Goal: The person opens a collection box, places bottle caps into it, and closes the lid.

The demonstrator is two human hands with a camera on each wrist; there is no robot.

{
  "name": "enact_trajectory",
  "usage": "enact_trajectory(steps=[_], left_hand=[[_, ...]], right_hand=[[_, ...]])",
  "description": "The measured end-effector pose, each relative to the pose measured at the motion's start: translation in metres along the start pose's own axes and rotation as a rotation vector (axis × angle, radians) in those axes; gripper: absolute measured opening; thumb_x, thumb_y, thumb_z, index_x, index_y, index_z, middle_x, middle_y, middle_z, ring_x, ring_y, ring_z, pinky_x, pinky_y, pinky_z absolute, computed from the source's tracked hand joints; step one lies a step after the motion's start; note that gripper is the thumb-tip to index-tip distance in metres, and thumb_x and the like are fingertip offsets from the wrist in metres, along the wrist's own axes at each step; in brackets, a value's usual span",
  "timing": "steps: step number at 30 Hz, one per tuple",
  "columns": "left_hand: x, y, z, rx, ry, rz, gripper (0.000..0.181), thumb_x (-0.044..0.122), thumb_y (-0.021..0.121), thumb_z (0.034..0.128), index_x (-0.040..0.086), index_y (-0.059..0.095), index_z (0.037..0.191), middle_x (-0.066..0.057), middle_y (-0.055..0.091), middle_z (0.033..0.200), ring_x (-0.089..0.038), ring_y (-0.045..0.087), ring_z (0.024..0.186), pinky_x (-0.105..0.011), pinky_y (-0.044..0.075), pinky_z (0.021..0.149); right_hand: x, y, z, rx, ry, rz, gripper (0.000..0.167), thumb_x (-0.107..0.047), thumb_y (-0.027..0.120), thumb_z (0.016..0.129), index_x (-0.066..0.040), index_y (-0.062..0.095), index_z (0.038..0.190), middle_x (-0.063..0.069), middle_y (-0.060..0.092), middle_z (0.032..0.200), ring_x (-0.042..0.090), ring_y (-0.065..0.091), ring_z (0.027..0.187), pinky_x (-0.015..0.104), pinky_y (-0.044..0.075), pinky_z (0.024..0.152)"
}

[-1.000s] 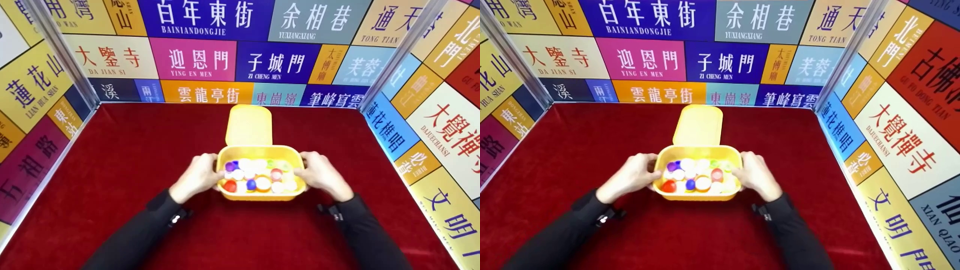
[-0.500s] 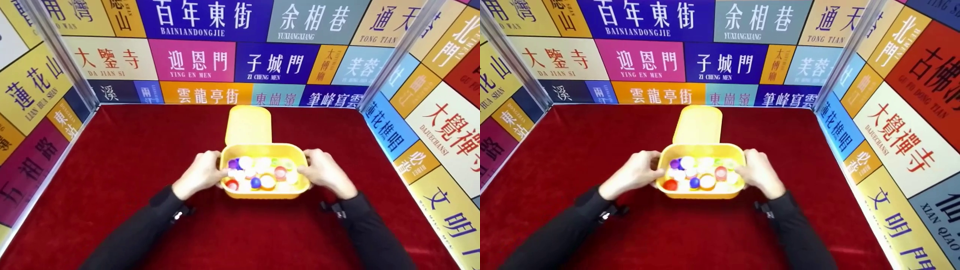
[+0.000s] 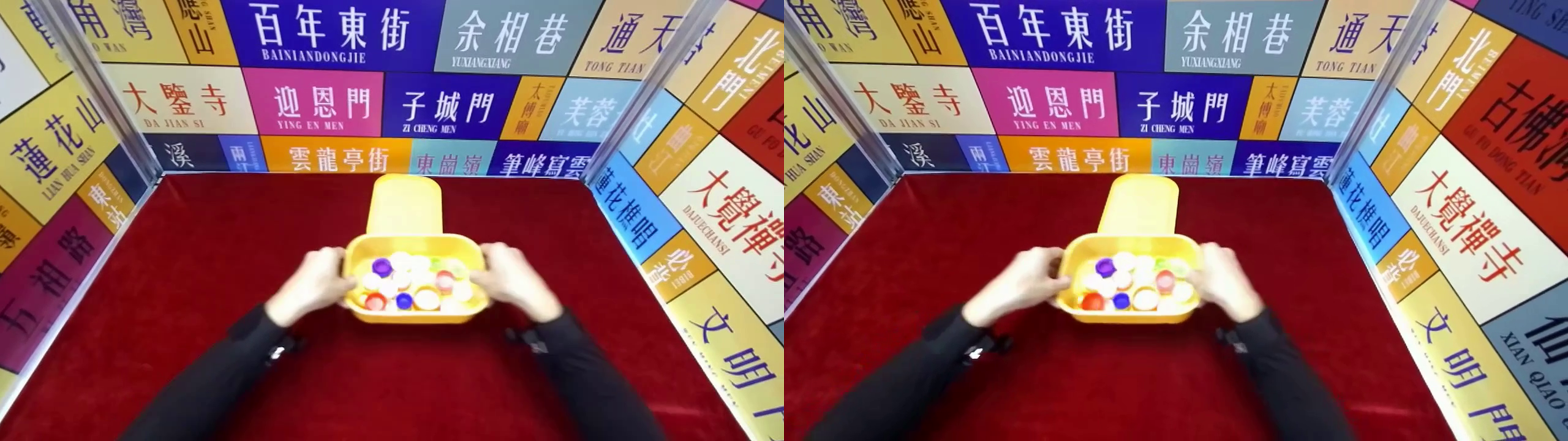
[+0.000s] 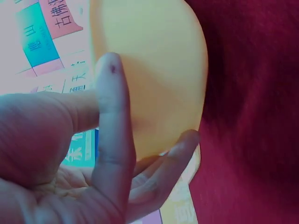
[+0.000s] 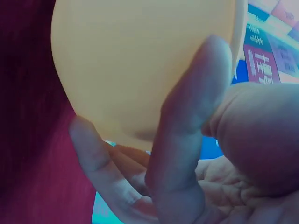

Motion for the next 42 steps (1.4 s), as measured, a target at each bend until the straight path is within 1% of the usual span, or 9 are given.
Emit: enact_trajectory(steps=[3,5,11,22,26,30,35,40,42], left_hand=[[-0.011,-0.014,-0.007,0.057,-0.058,0.034,0.032,0.0,0.076,0.0984,-0.01,0.076,0.129,-0.026,0.083,0.104,-0.024,0.083,0.063,-0.037,0.069,0.057],[-0.016,-0.019,-0.011,0.058,-0.076,0.026,0.037,0.0,0.076,0.0994,-0.01,0.075,0.134,-0.027,0.083,0.107,-0.024,0.084,0.064,-0.041,0.071,0.06],[-0.022,-0.007,-0.015,-0.013,-0.078,-0.029,0.04,0.0,0.076,0.097,-0.011,0.074,0.135,-0.026,0.083,0.105,-0.022,0.085,0.066,-0.043,0.072,0.063],[-0.032,0.002,-0.017,0.015,-0.114,-0.036,0.046,0.001,0.079,0.0968,-0.01,0.072,0.141,-0.026,0.084,0.105,-0.022,0.085,0.066,-0.041,0.072,0.063],[-0.03,0.003,-0.017,0.01,-0.121,-0.042,0.046,0.001,0.079,0.0985,-0.009,0.071,0.143,-0.025,0.084,0.105,-0.021,0.085,0.065,-0.04,0.072,0.062],[-0.029,0.003,-0.016,0.011,-0.124,-0.046,0.045,0.0,0.078,0.0982,-0.008,0.072,0.143,-0.024,0.084,0.107,-0.021,0.084,0.065,-0.039,0.072,0.062],[-0.03,0.003,-0.017,0.013,-0.13,-0.06,0.047,-0.001,0.077,0.0984,-0.008,0.072,0.144,-0.025,0.083,0.11,-0.021,0.084,0.065,-0.039,0.071,0.062],[-0.029,0.004,-0.018,0.019,-0.125,-0.06,0.045,-0.001,0.077,0.0982,-0.008,0.072,0.143,-0.026,0.083,0.111,-0.021,0.084,0.065,-0.039,0.071,0.062],[-0.029,0.004,-0.018,0.022,-0.129,-0.062,0.046,-0.001,0.078,0.0981,-0.008,0.072,0.143,-0.027,0.083,0.112,-0.021,0.084,0.065,-0.04,0.071,0.062]], right_hand=[[-0.013,0.012,0.006,-0.045,-0.044,0.048,0.023,-0.017,0.079,0.1,0.001,0.08,0.116,0.013,0.081,0.093,0.023,0.077,0.073,0.032,0.064,0.067],[-0.017,0.018,0.007,-0.071,-0.04,0.089,0.02,-0.015,0.078,0.1,0.0,0.079,0.114,0.014,0.081,0.091,0.022,0.078,0.065,0.033,0.066,0.06],[-0.008,0.025,0.002,-0.091,0.008,0.104,0.021,-0.01,0.077,0.102,0.002,0.076,0.118,0.015,0.079,0.086,0.015,0.072,0.05,0.033,0.064,0.05],[0.002,0.033,0.003,-0.171,0.027,0.206,0.02,-0.008,0.075,0.102,0.004,0.071,0.118,0.018,0.079,0.095,0.017,0.077,0.057,0.046,0.071,0.058],[0.005,0.028,0.01,-0.23,0.054,0.236,0.028,-0.02,0.075,0.11,0.004,0.074,0.124,0.02,0.081,0.102,0.017,0.077,0.06,0.047,0.072,0.062],[0.009,0.015,0.03,-0.232,0.085,0.244,0.044,-0.035,0.072,0.116,0.004,0.076,0.136,0.02,0.083,0.112,0.018,0.08,0.071,0.04,0.072,0.069],[0.016,0.009,0.077,-0.192,0.143,0.261,0.046,-0.033,0.076,0.114,0.007,0.074,0.137,0.021,0.081,0.108,0.015,0.076,0.077,0.03,0.071,0.075],[0.019,0.016,0.12,-0.22,0.221,0.299,0.066,-0.028,0.081,0.11,0.017,0.057,0.151,0.023,0.068,0.119,0.013,0.076,0.073,0.036,0.074,0.086],[0.018,0.019,0.131,-0.239,0.252,0.308,0.062,-0.028,0.084,0.109,0.016,0.056,0.142,0.018,0.062,0.114,0.016,0.077,0.076,0.041,0.073,0.09]])
Point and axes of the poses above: each hand's wrist, its own z-axis towards the middle knuckle, its own y-axis out of the palm, x = y × z, the point moved 6 cm from there along z, towards the middle knuckle
